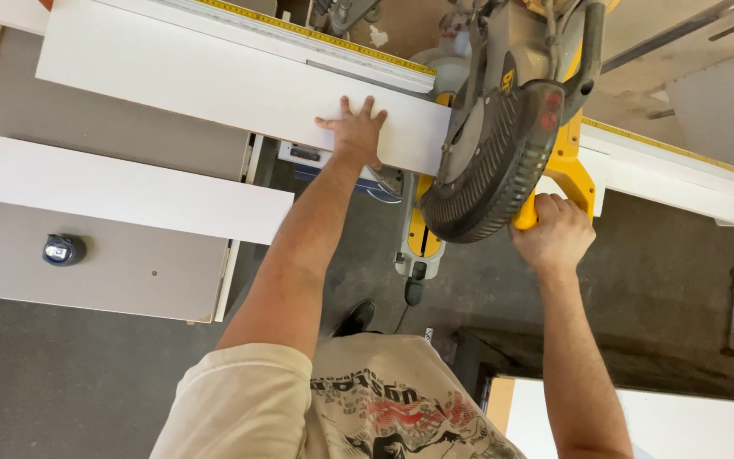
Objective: The person cuts a long white board using a miter saw, then moves the cut pieces to a jointer and stacks them. The person also handles a brown wood piece and places it on the jointer.
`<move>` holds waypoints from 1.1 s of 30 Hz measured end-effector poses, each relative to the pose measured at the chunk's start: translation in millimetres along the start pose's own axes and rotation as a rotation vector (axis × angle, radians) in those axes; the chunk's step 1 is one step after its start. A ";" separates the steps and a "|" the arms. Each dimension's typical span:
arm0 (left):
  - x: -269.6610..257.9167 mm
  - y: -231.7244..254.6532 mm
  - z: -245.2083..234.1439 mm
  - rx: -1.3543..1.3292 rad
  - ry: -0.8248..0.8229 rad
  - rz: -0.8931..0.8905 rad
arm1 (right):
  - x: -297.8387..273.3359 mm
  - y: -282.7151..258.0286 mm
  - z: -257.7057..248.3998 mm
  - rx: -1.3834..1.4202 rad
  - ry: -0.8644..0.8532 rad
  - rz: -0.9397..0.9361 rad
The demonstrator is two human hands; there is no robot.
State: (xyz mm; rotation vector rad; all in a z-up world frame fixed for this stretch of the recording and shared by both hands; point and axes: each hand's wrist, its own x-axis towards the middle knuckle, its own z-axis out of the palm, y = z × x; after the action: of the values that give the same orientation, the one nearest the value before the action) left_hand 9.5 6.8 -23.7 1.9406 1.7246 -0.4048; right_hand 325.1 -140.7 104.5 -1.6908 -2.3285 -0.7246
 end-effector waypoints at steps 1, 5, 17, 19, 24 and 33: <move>-2.3 0.6 -1.9 -0.002 0.001 -0.002 | -1.3 0.4 2.4 0.001 0.007 0.002; -1.2 -0.4 -2.7 -0.009 -0.010 -0.005 | -8.6 -1.4 15.3 -0.002 0.042 0.004; -8.1 0.2 -5.1 0.000 -0.004 0.000 | -19.4 -16.6 42.9 0.003 0.196 0.016; -7.0 -0.3 -4.9 0.002 0.000 0.002 | -13.6 -21.2 35.6 0.023 0.213 0.021; -5.3 -1.9 -1.1 0.001 0.012 0.011 | -12.2 -26.4 32.7 0.009 0.241 0.048; -1.0 -3.0 3.4 0.011 0.024 0.021 | -13.5 -28.3 35.1 0.022 0.279 0.082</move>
State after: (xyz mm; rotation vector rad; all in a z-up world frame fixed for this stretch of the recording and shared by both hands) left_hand 6.8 4.2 -26.5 1.9778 1.7190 -0.3856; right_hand 308.3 -141.9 60.6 -1.5535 -2.0587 -0.8538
